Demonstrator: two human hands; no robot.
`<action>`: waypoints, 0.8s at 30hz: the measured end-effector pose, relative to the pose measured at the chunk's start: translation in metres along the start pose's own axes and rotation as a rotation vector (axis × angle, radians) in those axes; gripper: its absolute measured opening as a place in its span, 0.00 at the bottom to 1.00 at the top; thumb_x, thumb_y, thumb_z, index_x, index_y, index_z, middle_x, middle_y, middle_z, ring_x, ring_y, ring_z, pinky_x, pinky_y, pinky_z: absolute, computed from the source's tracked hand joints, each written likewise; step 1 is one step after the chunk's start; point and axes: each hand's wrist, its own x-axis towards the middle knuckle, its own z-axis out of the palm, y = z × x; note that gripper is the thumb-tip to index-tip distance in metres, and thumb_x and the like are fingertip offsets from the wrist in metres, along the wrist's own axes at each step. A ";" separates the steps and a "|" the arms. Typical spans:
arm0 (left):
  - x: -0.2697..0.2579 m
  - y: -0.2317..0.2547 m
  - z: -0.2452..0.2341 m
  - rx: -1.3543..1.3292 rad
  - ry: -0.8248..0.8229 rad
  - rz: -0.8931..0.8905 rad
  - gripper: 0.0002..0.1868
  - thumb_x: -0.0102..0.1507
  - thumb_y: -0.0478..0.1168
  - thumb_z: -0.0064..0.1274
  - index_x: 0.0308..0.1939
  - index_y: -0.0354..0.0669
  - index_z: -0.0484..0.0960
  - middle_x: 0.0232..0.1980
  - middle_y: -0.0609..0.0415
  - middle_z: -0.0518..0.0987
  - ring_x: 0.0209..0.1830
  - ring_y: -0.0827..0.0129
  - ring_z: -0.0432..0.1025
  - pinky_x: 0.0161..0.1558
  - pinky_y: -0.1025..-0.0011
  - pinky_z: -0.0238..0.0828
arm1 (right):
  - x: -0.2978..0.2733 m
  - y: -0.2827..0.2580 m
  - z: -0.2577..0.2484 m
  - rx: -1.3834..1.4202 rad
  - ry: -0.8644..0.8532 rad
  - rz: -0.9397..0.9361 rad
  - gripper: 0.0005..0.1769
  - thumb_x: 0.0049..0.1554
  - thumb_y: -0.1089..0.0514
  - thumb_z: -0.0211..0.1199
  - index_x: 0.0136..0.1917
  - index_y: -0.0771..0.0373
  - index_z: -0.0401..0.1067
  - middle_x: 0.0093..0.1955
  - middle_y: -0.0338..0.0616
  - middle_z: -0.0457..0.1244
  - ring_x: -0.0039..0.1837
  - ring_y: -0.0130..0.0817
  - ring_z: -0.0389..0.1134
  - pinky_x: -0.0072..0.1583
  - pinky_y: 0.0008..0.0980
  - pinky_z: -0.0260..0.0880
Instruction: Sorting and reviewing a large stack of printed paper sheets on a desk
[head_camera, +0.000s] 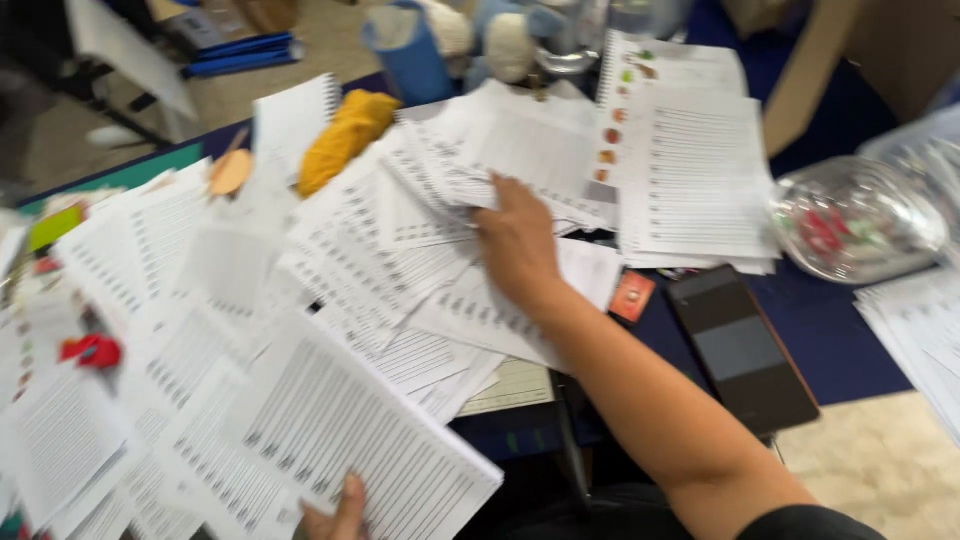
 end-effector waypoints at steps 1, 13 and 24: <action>-0.026 0.013 0.005 -0.026 0.025 -0.004 0.45 0.59 0.47 0.57 0.77 0.37 0.58 0.69 0.39 0.73 0.63 0.48 0.71 0.60 0.58 0.70 | -0.002 -0.003 -0.004 0.024 -0.004 -0.028 0.10 0.53 0.58 0.67 0.49 0.59 0.83 0.68 0.67 0.64 0.66 0.69 0.65 0.66 0.59 0.64; -0.053 0.025 -0.014 -0.749 -0.192 0.031 0.46 0.56 0.26 0.49 0.80 0.50 0.61 0.72 0.48 0.72 0.69 0.58 0.67 0.71 0.64 0.61 | -0.006 -0.004 -0.024 -0.124 -0.150 -0.121 0.13 0.52 0.60 0.71 0.50 0.45 0.84 0.73 0.52 0.63 0.76 0.60 0.57 0.73 0.56 0.55; -0.028 0.003 -0.023 -0.711 -0.182 -0.071 0.44 0.56 0.32 0.55 0.78 0.47 0.64 0.71 0.47 0.72 0.70 0.58 0.67 0.74 0.67 0.60 | 0.000 -0.027 -0.048 -0.028 -0.118 -0.246 0.11 0.53 0.63 0.72 0.49 0.52 0.84 0.64 0.51 0.69 0.70 0.54 0.65 0.68 0.53 0.67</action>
